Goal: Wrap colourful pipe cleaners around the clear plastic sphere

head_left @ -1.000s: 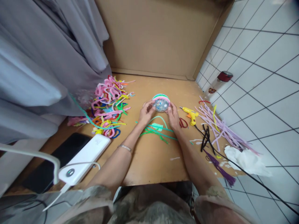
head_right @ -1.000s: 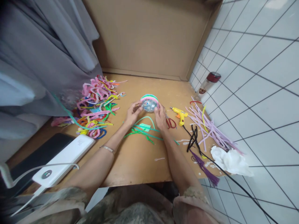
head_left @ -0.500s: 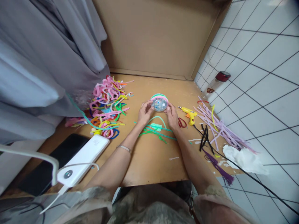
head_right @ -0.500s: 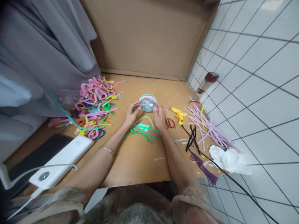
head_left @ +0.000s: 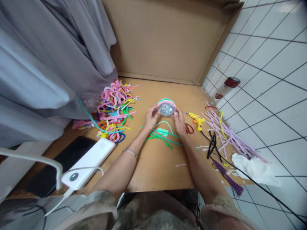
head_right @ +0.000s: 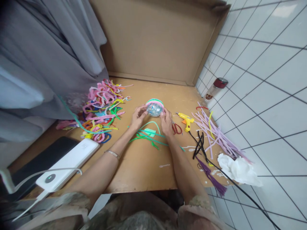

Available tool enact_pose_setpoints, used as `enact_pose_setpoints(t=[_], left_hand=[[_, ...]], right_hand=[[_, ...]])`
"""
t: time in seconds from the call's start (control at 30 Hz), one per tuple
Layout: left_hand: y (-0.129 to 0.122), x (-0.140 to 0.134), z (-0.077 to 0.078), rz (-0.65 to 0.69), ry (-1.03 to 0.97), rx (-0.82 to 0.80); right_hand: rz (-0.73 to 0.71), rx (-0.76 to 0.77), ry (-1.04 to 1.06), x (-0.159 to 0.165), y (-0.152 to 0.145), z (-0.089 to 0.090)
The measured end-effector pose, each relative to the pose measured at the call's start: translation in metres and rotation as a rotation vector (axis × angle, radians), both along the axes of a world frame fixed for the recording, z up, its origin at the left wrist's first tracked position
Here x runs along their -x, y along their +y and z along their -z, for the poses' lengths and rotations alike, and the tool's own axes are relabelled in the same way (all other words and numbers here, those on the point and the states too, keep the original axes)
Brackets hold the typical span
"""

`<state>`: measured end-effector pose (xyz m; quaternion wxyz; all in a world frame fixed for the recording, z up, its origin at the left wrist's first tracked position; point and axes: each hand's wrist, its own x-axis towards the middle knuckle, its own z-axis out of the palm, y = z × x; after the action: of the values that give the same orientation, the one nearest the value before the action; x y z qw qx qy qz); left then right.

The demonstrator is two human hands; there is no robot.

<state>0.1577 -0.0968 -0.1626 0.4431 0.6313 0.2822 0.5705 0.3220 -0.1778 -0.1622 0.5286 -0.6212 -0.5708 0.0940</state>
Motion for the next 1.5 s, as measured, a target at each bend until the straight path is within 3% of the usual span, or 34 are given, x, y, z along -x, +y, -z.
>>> enact_pose_setpoints(t=[0.33, 0.57, 0.77, 0.9, 1.03, 1.13, 1.23, 1.33, 1.4, 1.5], left_hand=[[-0.004, 0.003, -0.003, -0.062, -0.002, 0.004], [-0.006, 0.004, -0.005, -0.063, 0.021, -0.037], [-0.005, 0.008, -0.008, -0.082, 0.003, 0.029], [-0.003, 0.006, -0.006, -0.119, -0.007, 0.060], [-0.004, 0.001, -0.004, -0.121, -0.023, 0.060], [-0.006, 0.001, -0.006, -0.125, -0.033, 0.056], [-0.008, 0.002, -0.008, -0.137, -0.027, 0.056], [-0.010, 0.003, -0.009, -0.146, -0.007, 0.051], [-0.011, 0.002, -0.009, -0.148, 0.002, 0.039], [-0.010, 0.002, -0.008, -0.153, 0.000, 0.014]], right_hand=[[0.074, 0.021, 0.165, 0.010, -0.006, -0.009], [0.105, -0.004, 0.101, 0.013, -0.013, -0.014], [0.091, -0.015, 0.010, 0.029, -0.031, -0.025], [0.171, -0.070, -0.122, 0.016, -0.055, -0.053], [0.474, -0.078, -0.207, -0.056, -0.064, -0.109], [0.730, 0.049, -0.259, -0.121, -0.062, -0.150], [0.650, 0.268, -0.335, -0.163, -0.061, -0.163], [0.536, 0.558, -0.431, -0.178, -0.062, -0.148], [0.547, 0.778, -0.553, -0.184, -0.064, -0.132], [0.600, 0.934, -0.584, -0.195, -0.069, -0.113]])
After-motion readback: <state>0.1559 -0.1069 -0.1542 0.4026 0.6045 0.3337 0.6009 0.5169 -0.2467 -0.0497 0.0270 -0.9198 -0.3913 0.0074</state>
